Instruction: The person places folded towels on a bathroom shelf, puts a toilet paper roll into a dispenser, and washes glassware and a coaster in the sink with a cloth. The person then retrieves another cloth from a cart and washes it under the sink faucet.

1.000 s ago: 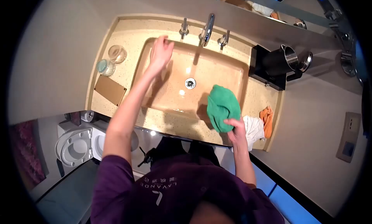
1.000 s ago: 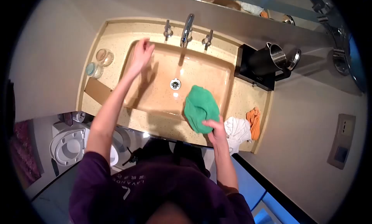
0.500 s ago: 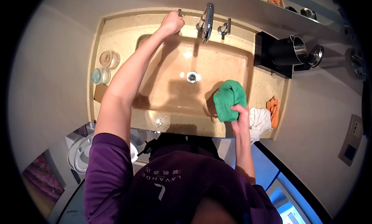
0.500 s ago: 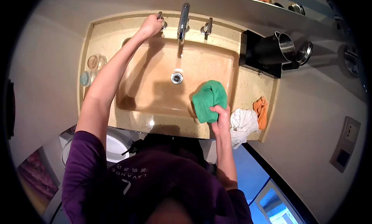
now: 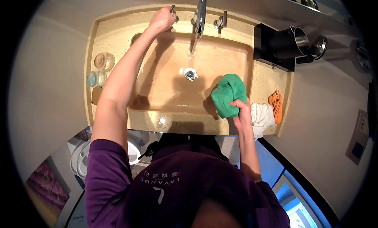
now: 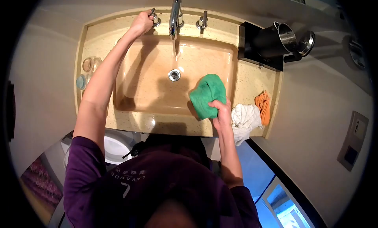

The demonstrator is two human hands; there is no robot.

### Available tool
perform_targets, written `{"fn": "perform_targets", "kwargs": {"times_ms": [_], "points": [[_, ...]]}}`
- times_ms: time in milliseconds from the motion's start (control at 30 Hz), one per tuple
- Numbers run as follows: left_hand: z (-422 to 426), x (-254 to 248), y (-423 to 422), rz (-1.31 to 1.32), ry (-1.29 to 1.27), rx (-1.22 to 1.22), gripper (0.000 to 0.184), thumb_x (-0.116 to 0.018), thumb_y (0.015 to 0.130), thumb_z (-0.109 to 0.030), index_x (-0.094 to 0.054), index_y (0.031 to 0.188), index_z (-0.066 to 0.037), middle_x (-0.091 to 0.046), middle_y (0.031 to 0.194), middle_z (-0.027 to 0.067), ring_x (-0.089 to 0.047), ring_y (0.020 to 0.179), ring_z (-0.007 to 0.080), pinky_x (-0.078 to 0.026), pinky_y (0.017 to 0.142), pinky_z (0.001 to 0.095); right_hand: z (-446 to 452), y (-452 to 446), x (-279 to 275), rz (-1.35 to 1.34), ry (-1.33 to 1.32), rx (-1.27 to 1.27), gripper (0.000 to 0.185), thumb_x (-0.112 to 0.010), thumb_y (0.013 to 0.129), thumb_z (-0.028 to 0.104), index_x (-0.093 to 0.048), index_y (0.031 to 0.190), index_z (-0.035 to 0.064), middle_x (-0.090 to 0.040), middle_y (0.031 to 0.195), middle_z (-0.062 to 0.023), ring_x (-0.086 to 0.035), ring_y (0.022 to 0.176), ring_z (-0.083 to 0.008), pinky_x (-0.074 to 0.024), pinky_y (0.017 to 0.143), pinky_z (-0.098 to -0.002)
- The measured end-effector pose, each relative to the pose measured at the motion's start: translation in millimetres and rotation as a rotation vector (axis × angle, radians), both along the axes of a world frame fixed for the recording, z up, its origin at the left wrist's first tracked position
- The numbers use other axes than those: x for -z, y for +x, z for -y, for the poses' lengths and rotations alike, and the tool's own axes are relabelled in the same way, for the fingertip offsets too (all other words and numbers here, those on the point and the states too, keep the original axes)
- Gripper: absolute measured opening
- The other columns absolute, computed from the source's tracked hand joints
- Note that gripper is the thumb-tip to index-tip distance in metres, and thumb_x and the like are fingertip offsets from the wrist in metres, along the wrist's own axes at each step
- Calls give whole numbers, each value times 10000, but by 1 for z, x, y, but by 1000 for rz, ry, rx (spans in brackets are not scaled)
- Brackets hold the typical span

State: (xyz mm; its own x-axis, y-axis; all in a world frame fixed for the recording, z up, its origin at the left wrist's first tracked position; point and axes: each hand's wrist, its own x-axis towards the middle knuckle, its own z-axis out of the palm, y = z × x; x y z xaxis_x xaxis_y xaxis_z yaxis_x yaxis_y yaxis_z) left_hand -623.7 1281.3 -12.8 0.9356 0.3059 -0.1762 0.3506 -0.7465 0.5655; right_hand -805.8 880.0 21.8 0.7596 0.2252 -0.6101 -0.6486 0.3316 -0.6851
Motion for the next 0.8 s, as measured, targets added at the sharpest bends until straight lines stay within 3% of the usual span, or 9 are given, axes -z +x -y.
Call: {"fn": "perform_targets", "kwargs": {"times_ms": [300,367,400,500,533,567,600,667,800], "points": [[1,-2,-8,-2,82,36,342,-531,971,-236,-603,1240,-37,-677,1138,265,-652,1075,427,-503,923,504,-20,6,-7,62,-110,-70,490,-617,739,-31,-586,1227,-59,-666,1111,-146,-660,980,-248,-547,873,-356],[9,-1,-26,33,-19,-95,477,-548,1002,-289,-481,1365,13,-653,1167,254,-644,1103,404,-502,926,519,-30,11,-7,93,-205,-165,471,-640,758,-23,-595,1225,-57,-672,1075,-127,-653,954,-211,-535,858,-331],[27,9,-44,203,151,-218,551,-562,1011,-333,-404,1367,58,-629,1164,257,-635,1088,395,-505,904,524,-39,13,-6,141,-238,-165,456,-656,790,-4,-599,1242,-35,-674,1062,-106,-647,952,-186,-528,845,-319],[74,-18,-124,79,-435,-265,504,-647,975,-415,-460,1139,23,-630,996,165,-621,924,265,-501,785,404,-67,16,-8,289,-384,-297,448,-663,812,21,-604,1255,-3,-676,1074,-97,-648,974,-181,-524,853,-317],[91,5,-141,-46,-589,-131,296,-600,1011,-322,-533,1050,-37,-598,840,45,-556,696,149,-479,631,317,-75,15,-2,317,-370,-313,434,-651,850,44,-576,1273,-11,-663,1124,-96,-641,1000,-193,-521,865,-322],[116,-7,-173,-7,-1175,-110,338,-629,997,-409,-556,979,-79,-581,840,-1,-507,690,83,-418,601,249,-85,14,-1,317,-345,-328,434,-651,850,44,-576,1273,-11,-663,1124,-96,-641,1000,-193,-521,865,-322],[131,-12,-191,-210,-1352,-112,386,-630,986,-476,-550,991,-99,-571,876,-16,-488,737,50,-373,610,207,-92,13,-3,320,-355,-379,432,-653,850,44,-569,1271,-4,-658,1122,-96,-636,995,-193,-520,862,-324],[156,-19,-199,-284,-1328,-204,413,-611,1004,-422,-570,1195,-58,-605,997,28,-547,843,81,-428,699,222,-94,12,25,461,-440,-513,416,-671,866,57,-550,1262,15,-641,1073,-86,-623,971,-181,-519,839,-318],[138,1,-207,-126,-1413,-211,382,-614,1007,-326,-589,1241,-25,-660,1127,67,-604,971,102,-462,797,239,-115,12,-11,324,-256,-336,228,-676,945,129,-615,1144,36,-631,1005,-41,-602,925,-120,-502,797,-272]]}}
